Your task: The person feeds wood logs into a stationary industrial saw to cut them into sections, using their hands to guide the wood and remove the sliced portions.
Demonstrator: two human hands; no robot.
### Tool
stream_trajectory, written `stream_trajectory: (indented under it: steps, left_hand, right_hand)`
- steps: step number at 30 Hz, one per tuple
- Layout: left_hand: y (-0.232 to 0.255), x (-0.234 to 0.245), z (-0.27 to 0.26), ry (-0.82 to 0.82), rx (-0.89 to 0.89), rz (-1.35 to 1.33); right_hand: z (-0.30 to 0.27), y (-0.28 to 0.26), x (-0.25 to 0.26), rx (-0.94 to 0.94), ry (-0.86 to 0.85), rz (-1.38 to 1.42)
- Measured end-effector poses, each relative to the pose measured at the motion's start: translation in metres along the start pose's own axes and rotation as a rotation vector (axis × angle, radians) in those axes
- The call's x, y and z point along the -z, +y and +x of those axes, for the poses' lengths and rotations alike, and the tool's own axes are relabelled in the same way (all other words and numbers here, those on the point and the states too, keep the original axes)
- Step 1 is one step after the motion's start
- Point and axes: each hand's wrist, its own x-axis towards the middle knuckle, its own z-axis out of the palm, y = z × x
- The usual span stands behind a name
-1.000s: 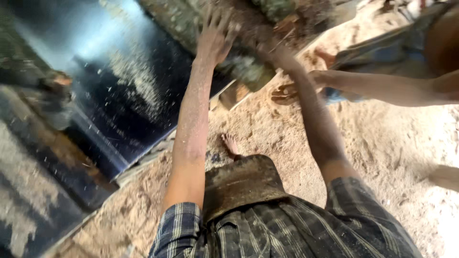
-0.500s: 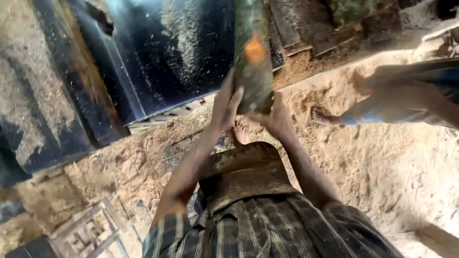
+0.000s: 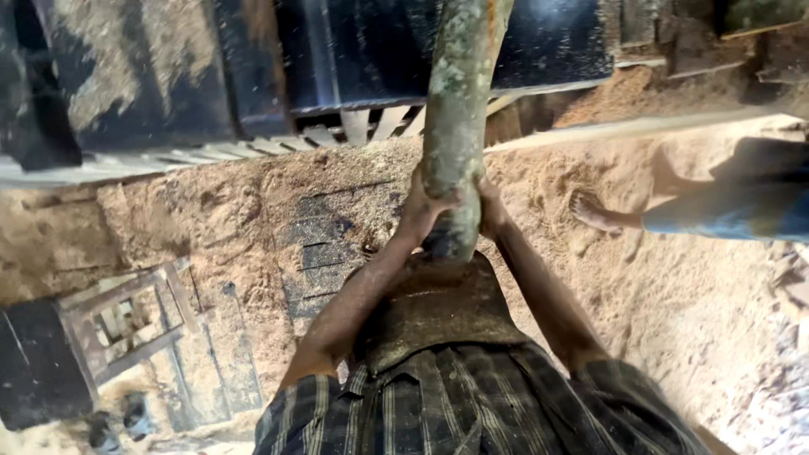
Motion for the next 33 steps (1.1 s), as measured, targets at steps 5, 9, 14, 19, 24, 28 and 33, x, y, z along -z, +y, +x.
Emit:
stream_trajectory:
  steps: [5,9,14,19,24,28,33]
  left_hand:
    - [-0.043,0.038,-0.095,-0.080,-0.053,0.057]
    - [-0.059,0.060,-0.141,-0.044,-0.037,0.210]
    - [-0.046,0.078,-0.135,-0.101,-0.268,0.281]
    - [-0.017,0.091,-0.106,-0.031,-0.107,0.303]
    - [0.016,0.109,-0.061,-0.021,-0.162,0.355]
    - [0.038,0.118,-0.037,0.023,-0.154,0.302]
    - [0.064,0.132,0.000,0.034,-0.133,0.304]
  right_hand:
    - [-0.085,0.016,-0.079,0.222,0.262,-0.508]
    - [-0.131,0.024,-0.130,0.213,0.198,-0.553]
    - [-0.101,0.004,-0.147,0.097,0.233,-0.658]
    - [-0.046,-0.016,-0.149,0.036,0.215,-0.535]
    - [-0.004,-0.050,-0.161,0.179,0.129,-0.735]
    - [0.023,-0.080,-0.174,0.131,0.119,-0.758]
    - [0.061,-0.114,-0.188,0.053,0.181,-0.711]
